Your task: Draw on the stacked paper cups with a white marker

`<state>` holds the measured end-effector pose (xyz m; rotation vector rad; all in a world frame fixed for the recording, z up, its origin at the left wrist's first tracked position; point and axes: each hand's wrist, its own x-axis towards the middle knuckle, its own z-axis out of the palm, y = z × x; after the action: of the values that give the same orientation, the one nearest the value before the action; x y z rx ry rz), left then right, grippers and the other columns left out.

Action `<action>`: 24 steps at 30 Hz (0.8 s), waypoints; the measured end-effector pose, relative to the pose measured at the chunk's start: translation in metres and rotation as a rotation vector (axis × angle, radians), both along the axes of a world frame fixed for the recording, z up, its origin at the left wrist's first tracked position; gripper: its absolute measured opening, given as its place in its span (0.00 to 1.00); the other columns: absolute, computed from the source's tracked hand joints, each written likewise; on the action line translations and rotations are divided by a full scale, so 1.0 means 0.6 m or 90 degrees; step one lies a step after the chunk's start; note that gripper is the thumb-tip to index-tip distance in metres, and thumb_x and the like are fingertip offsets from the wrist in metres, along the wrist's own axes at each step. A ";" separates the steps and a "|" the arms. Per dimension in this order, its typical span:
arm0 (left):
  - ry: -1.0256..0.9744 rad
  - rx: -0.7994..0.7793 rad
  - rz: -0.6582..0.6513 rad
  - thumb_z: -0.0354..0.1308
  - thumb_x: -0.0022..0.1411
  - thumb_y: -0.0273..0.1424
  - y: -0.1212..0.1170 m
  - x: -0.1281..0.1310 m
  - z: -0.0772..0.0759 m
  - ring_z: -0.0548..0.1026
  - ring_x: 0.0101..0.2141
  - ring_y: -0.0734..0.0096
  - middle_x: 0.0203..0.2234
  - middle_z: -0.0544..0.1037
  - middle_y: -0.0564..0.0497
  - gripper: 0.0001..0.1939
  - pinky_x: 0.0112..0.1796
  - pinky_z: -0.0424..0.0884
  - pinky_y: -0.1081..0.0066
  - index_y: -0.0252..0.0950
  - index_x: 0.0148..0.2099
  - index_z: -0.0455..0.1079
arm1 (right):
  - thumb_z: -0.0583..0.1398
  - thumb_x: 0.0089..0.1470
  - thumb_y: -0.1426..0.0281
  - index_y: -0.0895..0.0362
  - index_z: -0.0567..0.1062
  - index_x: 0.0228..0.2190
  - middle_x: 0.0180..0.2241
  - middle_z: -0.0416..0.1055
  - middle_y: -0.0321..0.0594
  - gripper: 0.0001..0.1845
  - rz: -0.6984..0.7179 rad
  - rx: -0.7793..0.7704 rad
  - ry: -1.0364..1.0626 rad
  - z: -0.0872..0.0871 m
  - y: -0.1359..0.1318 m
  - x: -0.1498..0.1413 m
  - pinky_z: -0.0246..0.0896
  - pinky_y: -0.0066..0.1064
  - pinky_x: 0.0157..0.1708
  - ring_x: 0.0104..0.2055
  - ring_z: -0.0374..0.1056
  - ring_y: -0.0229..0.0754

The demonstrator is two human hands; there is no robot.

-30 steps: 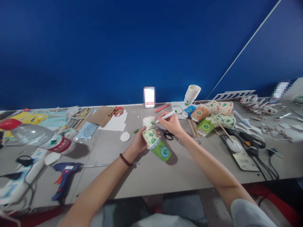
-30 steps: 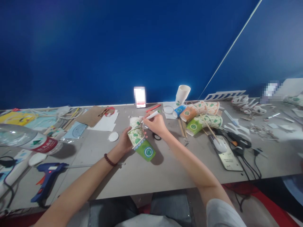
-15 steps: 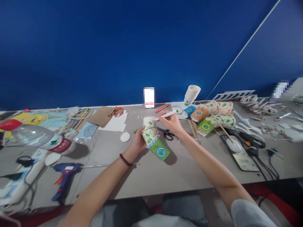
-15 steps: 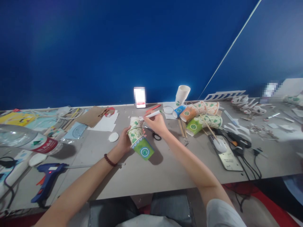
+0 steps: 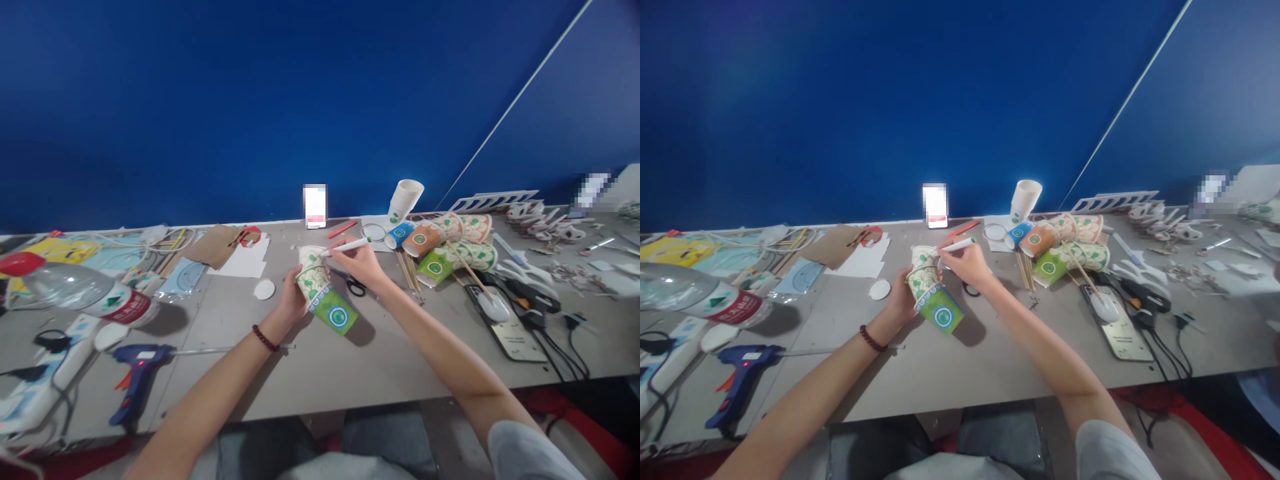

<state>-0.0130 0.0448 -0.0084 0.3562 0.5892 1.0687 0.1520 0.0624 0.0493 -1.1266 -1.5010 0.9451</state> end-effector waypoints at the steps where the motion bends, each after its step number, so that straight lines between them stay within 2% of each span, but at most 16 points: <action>1: -0.003 -0.001 -0.001 0.54 0.56 0.37 0.000 0.000 0.000 0.79 0.34 0.58 0.31 0.81 0.42 0.18 0.41 0.73 0.63 0.29 0.42 0.75 | 0.62 0.47 0.67 0.56 0.76 0.29 0.30 0.77 0.40 0.06 -0.002 -0.001 -0.007 -0.001 0.000 0.000 0.66 0.30 0.33 0.33 0.73 0.41; 5: -0.006 0.002 -0.003 0.54 0.56 0.37 0.000 0.000 0.000 0.79 0.34 0.59 0.31 0.81 0.42 0.18 0.41 0.73 0.63 0.29 0.42 0.75 | 0.62 0.48 0.66 0.56 0.77 0.30 0.30 0.77 0.39 0.08 -0.006 0.002 -0.028 -0.003 0.000 0.000 0.65 0.29 0.31 0.32 0.72 0.40; 13: 0.013 -0.002 0.002 0.52 0.57 0.37 -0.003 0.003 0.008 0.79 0.35 0.58 0.31 0.81 0.41 0.18 0.42 0.73 0.63 0.28 0.40 0.75 | 0.62 0.48 0.65 0.57 0.77 0.30 0.32 0.77 0.40 0.08 0.010 0.008 -0.012 -0.008 0.002 0.001 0.67 0.32 0.35 0.35 0.73 0.42; 24: 0.010 -0.004 -0.013 0.53 0.56 0.37 -0.002 0.001 0.003 0.79 0.35 0.57 0.32 0.81 0.40 0.18 0.44 0.73 0.61 0.28 0.39 0.75 | 0.62 0.48 0.66 0.57 0.77 0.30 0.32 0.77 0.41 0.07 0.005 0.004 0.006 -0.008 0.002 0.001 0.68 0.32 0.35 0.35 0.74 0.44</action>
<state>-0.0122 0.0437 -0.0064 0.3650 0.6012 1.0451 0.1525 0.0638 0.0443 -1.1108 -1.5017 0.9492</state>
